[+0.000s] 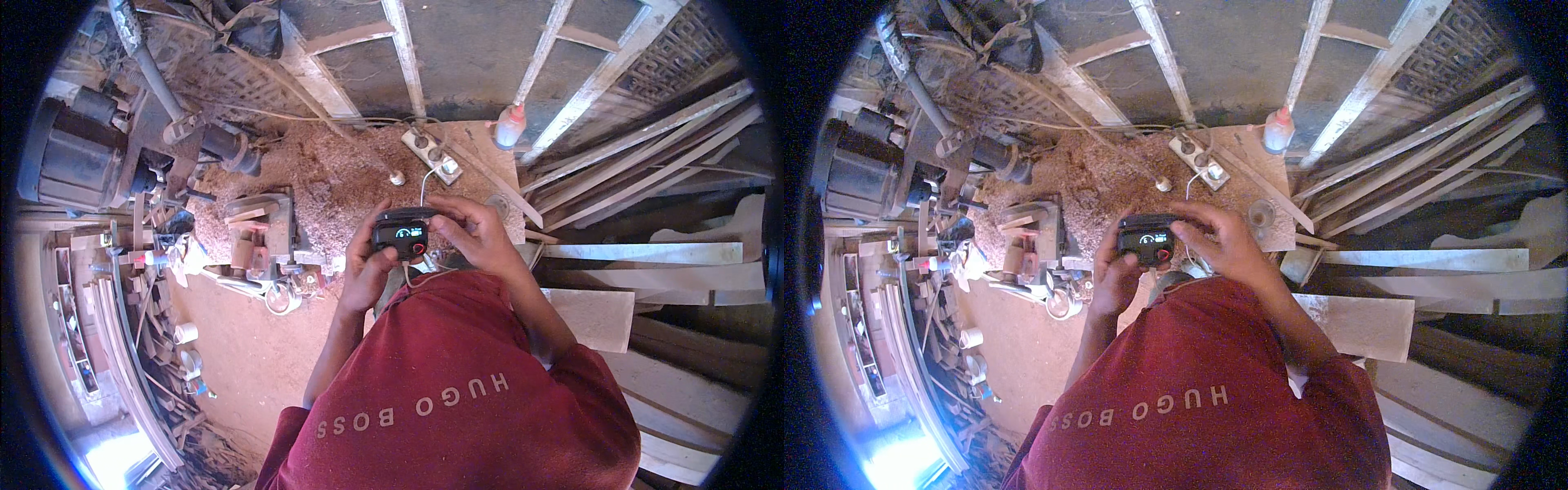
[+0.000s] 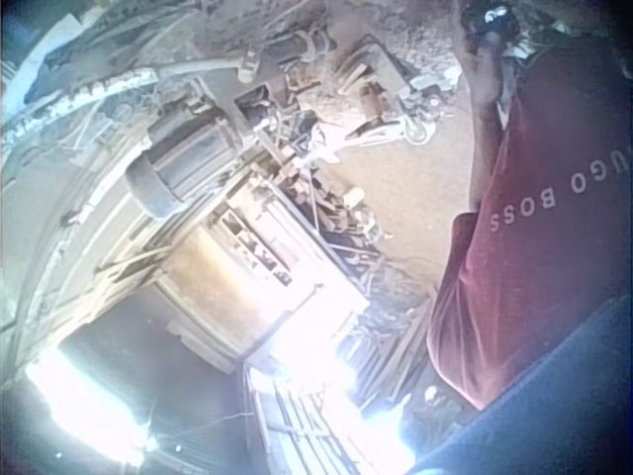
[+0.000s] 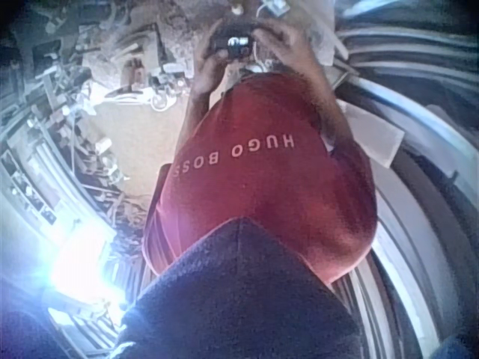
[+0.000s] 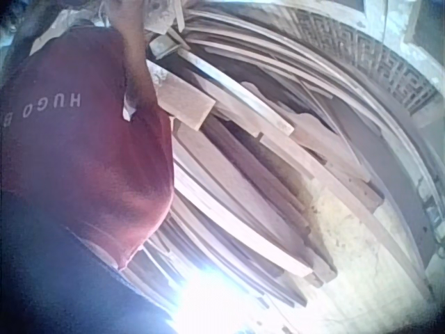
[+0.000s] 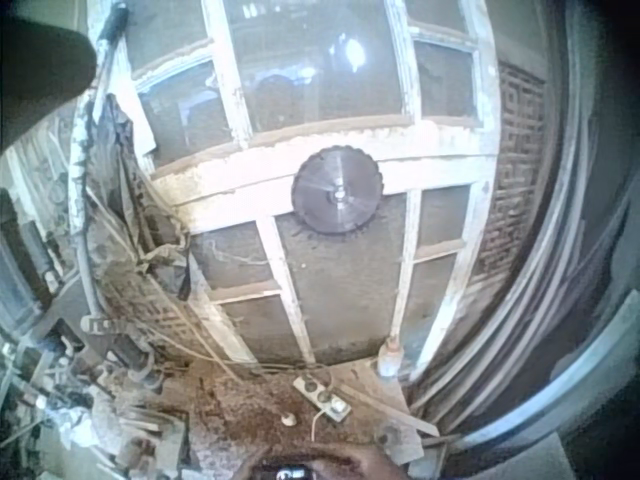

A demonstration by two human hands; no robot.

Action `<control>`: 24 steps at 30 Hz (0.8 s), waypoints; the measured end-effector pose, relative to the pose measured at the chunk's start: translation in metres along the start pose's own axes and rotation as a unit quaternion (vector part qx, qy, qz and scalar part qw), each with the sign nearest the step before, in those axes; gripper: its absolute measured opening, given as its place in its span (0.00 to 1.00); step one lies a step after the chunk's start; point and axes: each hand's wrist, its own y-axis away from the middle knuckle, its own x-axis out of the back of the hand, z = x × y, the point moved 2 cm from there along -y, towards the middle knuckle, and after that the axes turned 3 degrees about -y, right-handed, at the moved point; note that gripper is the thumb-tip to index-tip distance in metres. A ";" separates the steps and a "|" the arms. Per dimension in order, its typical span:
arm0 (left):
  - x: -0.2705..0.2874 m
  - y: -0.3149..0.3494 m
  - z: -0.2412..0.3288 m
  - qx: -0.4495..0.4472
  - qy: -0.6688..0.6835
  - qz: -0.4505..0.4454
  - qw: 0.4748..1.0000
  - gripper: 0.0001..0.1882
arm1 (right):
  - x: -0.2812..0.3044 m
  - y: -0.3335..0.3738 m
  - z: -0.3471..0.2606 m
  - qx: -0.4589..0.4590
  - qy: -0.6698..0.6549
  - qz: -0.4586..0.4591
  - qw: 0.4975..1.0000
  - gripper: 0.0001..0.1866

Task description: The person moves and arranges wooden planks on a workbench by hand, using a square and a measuring tape. The person walks across a workshop, picks up a small electronic device, and plugs it into a power strip.

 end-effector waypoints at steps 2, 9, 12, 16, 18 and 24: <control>-0.005 0.000 0.003 0.026 0.052 0.013 0.998 0.36 | -0.005 0.000 0.002 -0.005 -0.012 0.022 1.000 0.20; -0.003 -0.005 -0.001 0.024 0.057 0.058 0.996 0.34 | -0.019 0.011 0.007 0.025 0.057 0.000 0.998 0.13; -0.004 -0.006 0.001 0.022 0.039 0.068 0.997 0.34 | -0.025 0.009 0.002 0.034 0.047 0.019 0.998 0.14; -0.005 -0.006 0.002 0.019 0.026 0.074 0.997 0.34 | -0.024 0.008 0.004 0.026 0.055 0.027 0.998 0.14; -0.008 -0.006 0.006 0.018 0.021 0.075 0.997 0.35 | -0.024 0.007 0.003 0.054 0.087 0.029 0.994 0.15; -0.011 -0.006 0.006 0.009 0.011 0.080 0.997 0.36 | -0.024 0.006 0.001 0.063 0.087 0.030 0.994 0.15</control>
